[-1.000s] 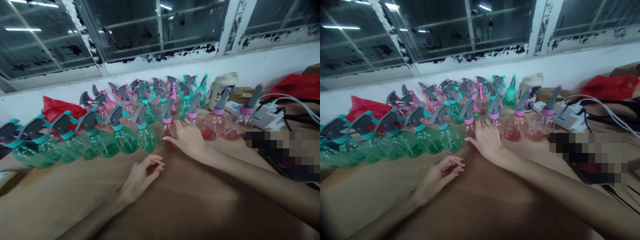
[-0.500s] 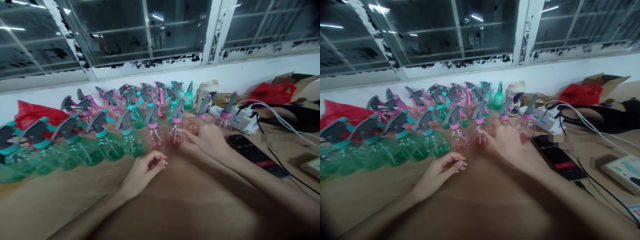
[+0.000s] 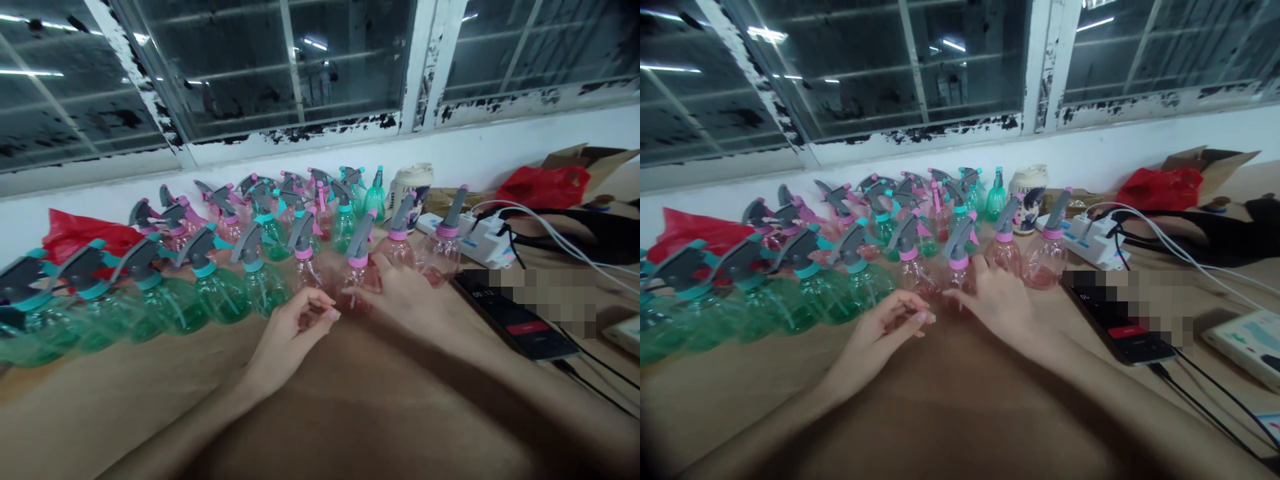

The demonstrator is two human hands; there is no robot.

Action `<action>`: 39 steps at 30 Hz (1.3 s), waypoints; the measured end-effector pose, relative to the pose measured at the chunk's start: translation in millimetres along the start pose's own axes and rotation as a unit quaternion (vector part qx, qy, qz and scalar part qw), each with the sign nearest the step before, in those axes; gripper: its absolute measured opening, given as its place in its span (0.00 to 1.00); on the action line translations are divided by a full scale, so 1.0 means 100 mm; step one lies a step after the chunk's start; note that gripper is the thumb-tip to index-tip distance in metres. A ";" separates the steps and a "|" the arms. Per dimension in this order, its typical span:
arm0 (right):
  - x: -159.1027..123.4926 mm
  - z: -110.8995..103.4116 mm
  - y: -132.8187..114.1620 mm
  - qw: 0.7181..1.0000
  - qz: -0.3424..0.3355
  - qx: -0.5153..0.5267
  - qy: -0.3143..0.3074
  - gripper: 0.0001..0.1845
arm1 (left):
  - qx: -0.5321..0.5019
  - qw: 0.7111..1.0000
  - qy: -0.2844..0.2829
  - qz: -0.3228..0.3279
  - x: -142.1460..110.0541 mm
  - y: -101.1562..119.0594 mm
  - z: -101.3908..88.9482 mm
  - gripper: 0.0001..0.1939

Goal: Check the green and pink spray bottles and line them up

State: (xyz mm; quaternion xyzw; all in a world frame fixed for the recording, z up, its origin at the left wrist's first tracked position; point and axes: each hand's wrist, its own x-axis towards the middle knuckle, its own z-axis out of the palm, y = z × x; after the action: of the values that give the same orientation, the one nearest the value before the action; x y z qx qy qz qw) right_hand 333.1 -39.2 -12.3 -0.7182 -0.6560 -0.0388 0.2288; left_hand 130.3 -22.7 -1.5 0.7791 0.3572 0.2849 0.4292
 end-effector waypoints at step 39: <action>-0.45 0.72 0.39 0.965 -0.234 0.110 -0.035 0.23 | 0.035 0.989 0.092 0.112 0.08 0.10 -0.08 0.03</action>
State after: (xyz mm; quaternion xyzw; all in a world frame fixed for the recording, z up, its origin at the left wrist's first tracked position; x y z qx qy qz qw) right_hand 347.2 -55.0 -103.9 -0.5161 -0.8134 0.0063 0.2684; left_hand 132.1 -16.2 12.5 0.7992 0.3157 0.3891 0.3320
